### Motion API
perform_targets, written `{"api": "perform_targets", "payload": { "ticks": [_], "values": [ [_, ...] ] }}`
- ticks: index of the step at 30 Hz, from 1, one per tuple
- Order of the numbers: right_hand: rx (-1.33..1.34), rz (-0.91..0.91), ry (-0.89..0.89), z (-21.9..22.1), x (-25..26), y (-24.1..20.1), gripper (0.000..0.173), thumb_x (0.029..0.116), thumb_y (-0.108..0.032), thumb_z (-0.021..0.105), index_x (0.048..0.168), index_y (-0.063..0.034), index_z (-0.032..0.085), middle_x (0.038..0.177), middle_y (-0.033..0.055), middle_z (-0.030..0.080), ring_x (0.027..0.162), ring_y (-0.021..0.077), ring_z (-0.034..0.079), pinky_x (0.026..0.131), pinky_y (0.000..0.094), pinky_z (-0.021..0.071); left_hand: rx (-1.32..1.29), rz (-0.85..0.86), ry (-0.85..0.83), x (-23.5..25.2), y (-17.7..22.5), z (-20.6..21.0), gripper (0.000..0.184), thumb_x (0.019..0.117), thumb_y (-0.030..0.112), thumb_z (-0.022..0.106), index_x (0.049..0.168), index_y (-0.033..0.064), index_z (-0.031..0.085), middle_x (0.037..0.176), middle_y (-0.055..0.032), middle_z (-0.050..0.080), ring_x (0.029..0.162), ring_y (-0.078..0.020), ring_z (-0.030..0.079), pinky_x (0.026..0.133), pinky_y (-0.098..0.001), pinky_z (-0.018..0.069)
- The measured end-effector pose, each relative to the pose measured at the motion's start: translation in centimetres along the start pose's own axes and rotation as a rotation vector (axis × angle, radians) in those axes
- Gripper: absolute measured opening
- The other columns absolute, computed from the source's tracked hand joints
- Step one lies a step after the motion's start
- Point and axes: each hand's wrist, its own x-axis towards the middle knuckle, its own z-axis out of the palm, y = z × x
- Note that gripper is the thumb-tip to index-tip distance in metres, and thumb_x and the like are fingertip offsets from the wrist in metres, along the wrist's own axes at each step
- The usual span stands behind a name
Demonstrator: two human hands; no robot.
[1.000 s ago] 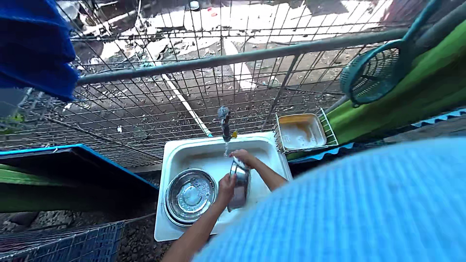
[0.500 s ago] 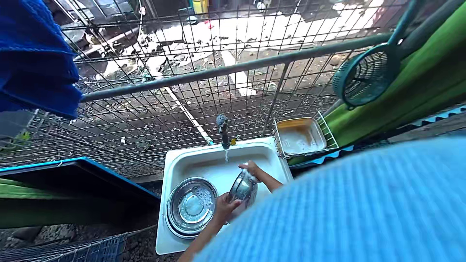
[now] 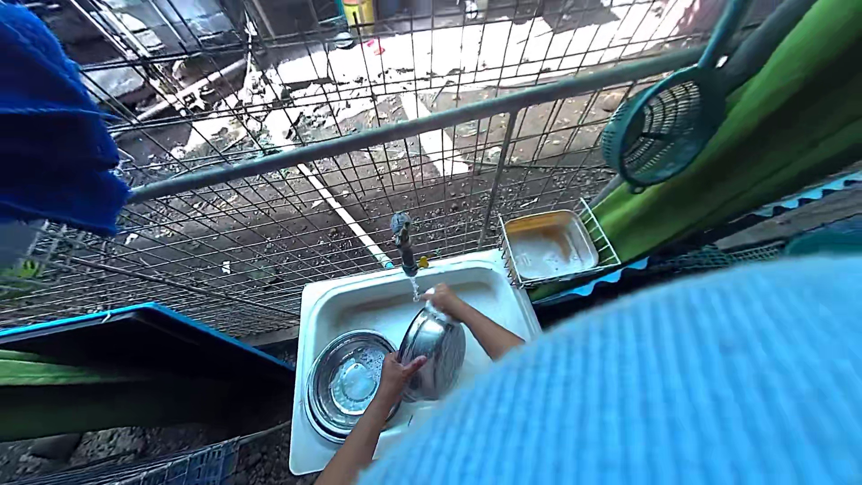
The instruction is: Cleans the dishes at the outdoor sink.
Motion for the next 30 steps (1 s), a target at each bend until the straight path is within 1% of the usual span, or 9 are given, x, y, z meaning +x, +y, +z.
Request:
{"api": "perform_targets", "payload": {
  "ticks": [3,6,10,13,17,19,23,27,30],
  "values": [
    [-0.449,-0.217,-0.166,3.9,-5.2,-6.5,0.048,0.1051,-0.039,0.054,0.108,0.0058,0.071,0.115,0.0274,0.07,0.118,0.0426,0.064,0.104,0.0609,0.0457,0.003,-0.132,-0.04,0.3,2.9,0.1,0.023,0.0819,-0.001,0.081,0.1,-0.0078,0.069,0.09,-0.0132,0.073,0.085,-0.0158,0.07,0.086,-0.0362,0.0572],
    [-0.28,-0.351,-0.173,3.6,-3.2,-4.5,0.045,0.1026,-0.038,0.061,0.112,0.0045,0.073,0.117,0.0266,0.07,0.119,0.0419,0.063,0.107,0.0605,0.044,-0.122,-0.158,0.049,0.5,1.7,0.3,0.013,0.0898,0.003,0.075,0.095,-0.0073,0.067,0.081,-0.0108,0.069,0.074,-0.0138,0.066,0.077,-0.0345,0.056],
    [0.387,0.065,0.003,3.6,-0.9,5.6,0.042,0.1071,-0.03,0.056,0.12,0.0071,0.069,0.123,0.0258,0.068,0.118,0.0352,0.063,0.106,0.0517,0.0453,-0.227,-0.309,0.291,-0.4,-0.2,0.6,0.042,0.1093,0.029,0.049,0.091,-0.0059,0.064,0.077,-0.0127,0.061,0.069,-0.0179,0.058,0.069,-0.0375,0.0519],
    [0.332,0.203,0.235,7.0,-4.9,9.0,0.051,0.1069,-0.039,0.054,0.134,0.003,0.063,0.135,0.0281,0.062,0.129,0.0412,0.057,0.112,0.0581,0.0413,-0.282,-0.448,0.378,-0.5,1.1,0.3,0.053,0.1116,0.038,0.039,0.112,-0.01,0.061,0.101,-0.0241,0.063,0.089,-0.0282,0.06,0.085,-0.0469,0.0505],
    [0.08,-0.296,0.276,10.6,-10.9,5.3,0.056,0.1035,-0.028,0.054,0.145,0.0089,0.051,0.159,0.0295,0.038,0.152,0.044,0.03,0.127,0.0552,0.0211,-0.296,-0.44,0.284,-0.7,1.9,1.0,0.054,0.1119,0.039,0.037,0.116,-0.0097,0.061,0.105,-0.026,0.065,0.095,-0.0311,0.063,0.088,-0.0502,0.0512],
    [0.092,-0.571,0.321,9.5,-10.1,2.3,0.036,0.0967,-0.018,0.061,0.121,0.0064,0.072,0.14,0.025,0.062,0.143,0.0451,0.046,0.123,0.0585,0.027,-0.272,-0.358,0.193,-0.9,2.7,1.4,0.051,0.1124,0.035,0.037,0.105,-0.0075,0.063,0.091,-0.0192,0.065,0.083,-0.025,0.063,0.079,-0.0451,0.0535],
    [0.343,-0.404,0.318,4.3,-6.8,2.1,0.027,0.1008,-0.009,0.055,0.112,0.0092,0.072,0.114,0.0233,0.072,0.113,0.0307,0.068,0.105,0.048,0.0503,-0.11,-0.155,0.105,-2.6,6.4,-1.3,0.035,0.1069,0.023,0.054,0.088,-0.0037,0.065,0.075,-0.0091,0.063,0.069,-0.0154,0.06,0.071,-0.0371,0.0533],
    [0.012,-0.262,0.354,0.7,-7.6,4.5,0.032,0.1034,-0.018,0.058,0.11,0.0094,0.073,0.109,0.0282,0.072,0.108,0.0411,0.07,0.101,0.056,0.0511,0.337,0.221,-0.039,-4.8,7.1,-7.6,0.031,0.0881,0.029,0.076,0.089,-0.0014,0.073,0.077,-0.0087,0.07,0.073,-0.0183,0.068,0.074,-0.0443,0.0567],
    [-0.034,-0.31,0.671,-3.8,-10.3,2.9,0.033,0.1024,-0.019,0.059,0.115,0.0089,0.072,0.114,0.0273,0.072,0.112,0.0408,0.069,0.104,0.0544,0.0513,0.716,0.035,-0.29,-7.9,9.9,-10.7,0.033,0.0983,0.028,0.068,0.101,-0.0054,0.071,0.097,-0.0213,0.071,0.098,-0.0353,0.068,0.095,-0.0533,0.0506]
  ]
}}
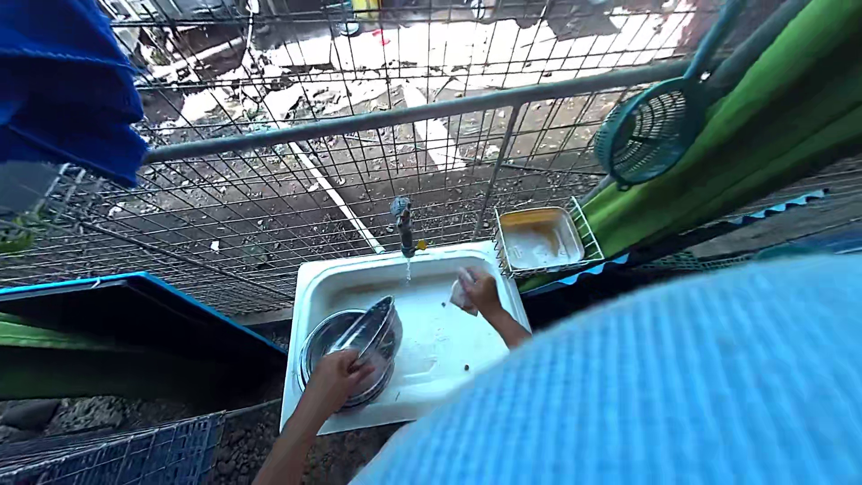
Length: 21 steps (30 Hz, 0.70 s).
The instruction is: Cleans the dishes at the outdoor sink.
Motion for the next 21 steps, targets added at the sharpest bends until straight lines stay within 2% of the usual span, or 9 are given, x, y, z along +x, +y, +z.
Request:
{"api": "perform_targets", "payload": {
  "ticks": [3,5,6,8,10,13,16,18,21],
  "values": [
    [-0.051,0.008,0.285,-5.3,3.2,0.7,0.036,0.104,-0.02,0.058,0.122,0.01,0.068,0.122,0.0314,0.067,0.118,0.0462,0.064,0.105,0.059,0.0475,0.208,-0.198,-0.102,-2.8,-1.4,1.0,0.027,0.0982,0.024,0.069,0.118,0.0076,0.075,0.132,-0.0205,0.064,0.131,-0.0396,0.054,0.114,-0.0627,0.0304],
    [-0.102,0.101,0.377,-8.0,5.2,2.2,0.039,0.1068,-0.021,0.053,0.131,0.0085,0.063,0.132,0.0323,0.061,0.128,0.0468,0.057,0.111,0.0577,0.0428,0.126,-0.286,-0.001,-3.9,-4.5,3.0,0.048,0.0916,0.032,0.077,0.136,0.0166,0.068,0.159,-0.0218,0.038,0.151,-0.0429,0.028,0.119,-0.0725,0.0068],
    [-0.136,0.16,0.392,-9.0,6.1,3.1,0.04,0.1076,-0.022,0.052,0.134,0.0079,0.061,0.137,0.0328,0.058,0.132,0.0473,0.054,0.113,0.0572,0.0407,0.063,-0.327,0.091,-4.0,-6.2,4.0,0.062,0.0893,0.035,0.08,0.145,0.0159,0.06,0.165,-0.0243,0.024,0.154,-0.0453,0.019,0.119,-0.0728,0.0043],
    [-0.193,0.276,0.385,-10.3,7.4,4.3,0.04,0.1061,-0.019,0.054,0.136,0.0065,0.059,0.142,0.0348,0.052,0.137,0.0497,0.047,0.116,0.0581,0.0357,-0.092,-0.412,0.318,-3.5,-10.1,6.6,0.085,0.089,0.036,0.08,0.158,0.0102,0.038,0.168,-0.0289,0.008,0.154,-0.0495,0.011,0.123,-0.0649,0.0101],
    [-0.213,0.343,0.361,-10.7,7.9,4.6,0.039,0.1048,-0.016,0.056,0.138,0.0047,0.059,0.146,0.0349,0.049,0.141,0.0497,0.043,0.118,0.0587,0.032,-0.311,-0.468,0.555,-2.4,-12.5,8.8,0.098,0.087,0.026,0.083,0.161,0.0018,0.023,0.165,-0.0335,0.012,0.151,-0.0534,0.017,0.122,-0.0607,0.02],
    [-0.185,0.282,0.338,-10.2,7.5,1.2,0.041,0.1024,-0.015,0.059,0.138,0.007,0.058,0.147,0.0361,0.046,0.141,0.0504,0.041,0.118,0.058,0.0308,-0.513,-0.634,0.569,-1.9,-7.4,6.7,0.1,0.0908,0.001,0.073,0.162,-0.0022,0.003,0.158,-0.039,0.024,0.144,-0.0537,0.033,0.118,-0.0554,0.0303],
    [-0.04,0.041,0.251,-7.3,7.2,-4.1,0.044,0.104,-0.018,0.058,0.138,0.0096,0.056,0.146,0.0339,0.05,0.136,0.0472,0.049,0.115,0.0542,0.04,-0.491,-0.772,0.28,-1.7,-0.4,1.0,0.086,0.096,-0.01,0.057,0.16,-0.007,-0.001,0.159,-0.0369,0.027,0.146,-0.0466,0.036,0.119,-0.0493,0.0314],
    [0.036,-0.095,0.107,-4.4,7.3,-8.0,0.049,0.1056,-0.023,0.055,0.141,0.0091,0.052,0.141,0.0334,0.054,0.126,0.0447,0.059,0.107,0.0537,0.0473,-0.471,-0.749,0.293,1.3,-2.9,3.3,0.087,0.0953,-0.007,0.061,0.16,-0.0059,0.003,0.158,-0.0357,0.03,0.146,-0.0447,0.038,0.12,-0.0496,0.0317],
    [0.034,-0.147,-0.117,-0.9,8.1,-13.5,0.063,0.1053,-0.038,0.055,0.152,0.0033,0.043,0.143,0.0303,0.055,0.125,0.043,0.06,0.106,0.0569,0.0474,-0.486,-0.611,0.477,8.6,-10.2,11.2,0.102,0.085,-0.007,0.073,0.162,0.0001,0.007,0.146,-0.0396,0.043,0.13,-0.052,0.053,0.107,-0.061,0.0453]
  ]
}}
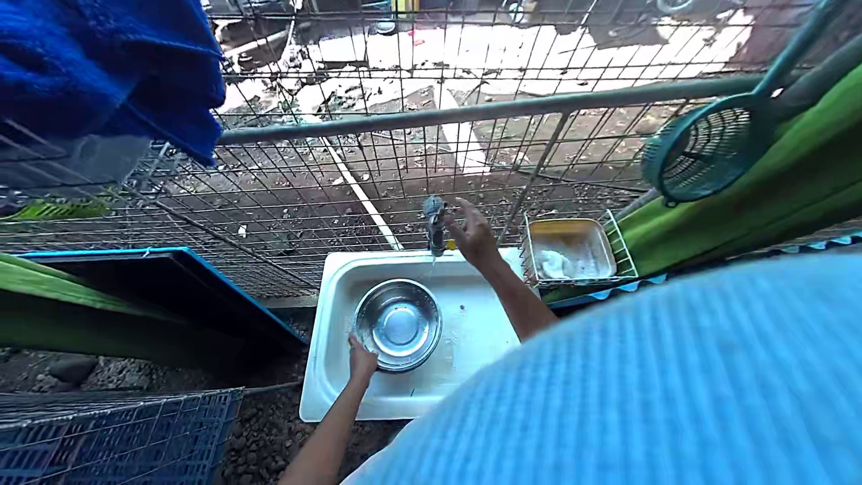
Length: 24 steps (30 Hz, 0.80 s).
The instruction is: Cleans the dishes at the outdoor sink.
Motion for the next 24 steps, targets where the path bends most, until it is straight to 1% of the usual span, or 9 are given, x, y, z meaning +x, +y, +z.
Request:
{"api": "perform_targets", "payload": {
  "ticks": [4,7,10,13,15,18,21,22,24],
  "values": [
    [-0.187,-0.01,-0.037,2.1,1.4,-4.3,0.055,0.1062,-0.032,0.053,0.152,-0.0013,0.046,0.133,0.026,0.064,0.117,0.0424,0.066,0.099,0.0592,0.0513,-0.137,0.039,-0.238,2.7,2.9,5.2,0.104,0.0887,-0.006,0.07,0.163,0.0109,-0.001,0.149,-0.0388,0.039,0.122,-0.0535,0.058,0.094,-0.0652,0.053],
    [-0.32,0.034,-0.136,1.9,1.6,-5.7,0.039,0.1089,-0.02,0.043,0.142,-0.0028,0.056,0.126,0.0274,0.065,0.115,0.0436,0.066,0.096,0.0597,0.0521,0.007,0.074,-0.308,3.3,5.3,6.0,0.105,0.089,0.002,0.073,0.163,0.0063,-0.002,0.148,-0.0389,0.04,0.128,-0.0512,0.054,0.102,-0.0613,0.0487],
    [-0.325,-0.008,-0.154,1.8,1.4,-5.3,0.032,0.1071,-0.015,0.047,0.132,-0.0011,0.061,0.118,0.0282,0.067,0.109,0.0447,0.067,0.091,0.0602,0.0537,0.141,0.266,-0.187,3.3,8.1,4.2,0.092,0.0883,0.012,0.076,0.16,-0.002,0.021,0.157,-0.0372,0.029,0.144,-0.0522,0.035,0.117,-0.0611,0.0325],
    [-0.298,-0.068,-0.174,1.8,1.6,-4.2,0.031,0.1062,-0.013,0.047,0.132,-0.0006,0.061,0.118,0.0285,0.067,0.108,0.0459,0.067,0.089,0.0623,0.0535,-0.034,0.473,-0.188,3.3,12.4,3.7,0.057,0.0962,0.005,0.064,0.149,-0.0043,0.045,0.147,-0.0323,0.047,0.137,-0.0454,0.047,0.115,-0.0565,0.0378],
    [-0.292,-0.081,-0.194,1.8,2.0,-4.0,0.032,0.1061,-0.012,0.047,0.132,0.0001,0.061,0.119,0.0273,0.067,0.11,0.0449,0.067,0.091,0.0619,0.053,-0.229,0.387,-0.382,3.8,15.8,5.1,0.036,0.1041,0.004,0.052,0.139,-0.0033,0.056,0.131,-0.0251,0.063,0.118,-0.0321,0.063,0.104,-0.0467,0.0489],
    [-0.282,-0.063,-0.233,1.5,2.3,-4.3,0.032,0.1058,-0.012,0.048,0.133,0.001,0.061,0.118,0.0279,0.067,0.112,0.0448,0.066,0.095,0.0605,0.052,-0.543,0.141,-0.627,4.1,20.0,7.3,0.025,0.1037,-0.002,0.049,0.126,-0.0084,0.057,0.105,-0.0156,0.064,0.083,-0.0152,0.063,0.08,-0.0303,0.0542],
    [-0.261,-0.089,-0.23,1.4,2.4,-4.1,0.034,0.1068,-0.015,0.048,0.135,-0.0016,0.06,0.121,0.0266,0.067,0.113,0.0433,0.066,0.097,0.0598,0.0513,-0.533,0.294,-0.732,0.5,23.1,4.4,0.024,0.1055,-0.001,0.044,0.123,-0.0171,0.048,0.092,-0.0133,0.06,0.071,-0.0071,0.058,0.066,-0.0209,0.0508],
    [-0.211,-0.118,-0.186,1.4,2.3,-3.6,0.037,0.1077,-0.018,0.048,0.139,-0.0015,0.058,0.126,0.0266,0.066,0.116,0.0422,0.066,0.099,0.059,0.0509,-0.34,0.063,-0.569,-4.1,27.0,1.9,0.024,0.1088,0.005,0.043,0.129,-0.0073,0.049,0.098,-0.0107,0.057,0.075,-0.01,0.053,0.074,-0.0238,0.0461],
    [0.024,-0.16,-0.003,2.0,1.1,-1.9,0.046,0.1082,-0.021,0.048,0.148,0.0018,0.049,0.137,0.0254,0.061,0.116,0.0345,0.066,0.099,0.0512,0.0534,-0.15,0.077,-0.464,-6.3,28.8,0.6,0.028,0.1088,0.008,0.046,0.133,-0.006,0.049,0.113,-0.0163,0.058,0.091,-0.0196,0.056,0.087,-0.0332,0.0467]
  ]
}}
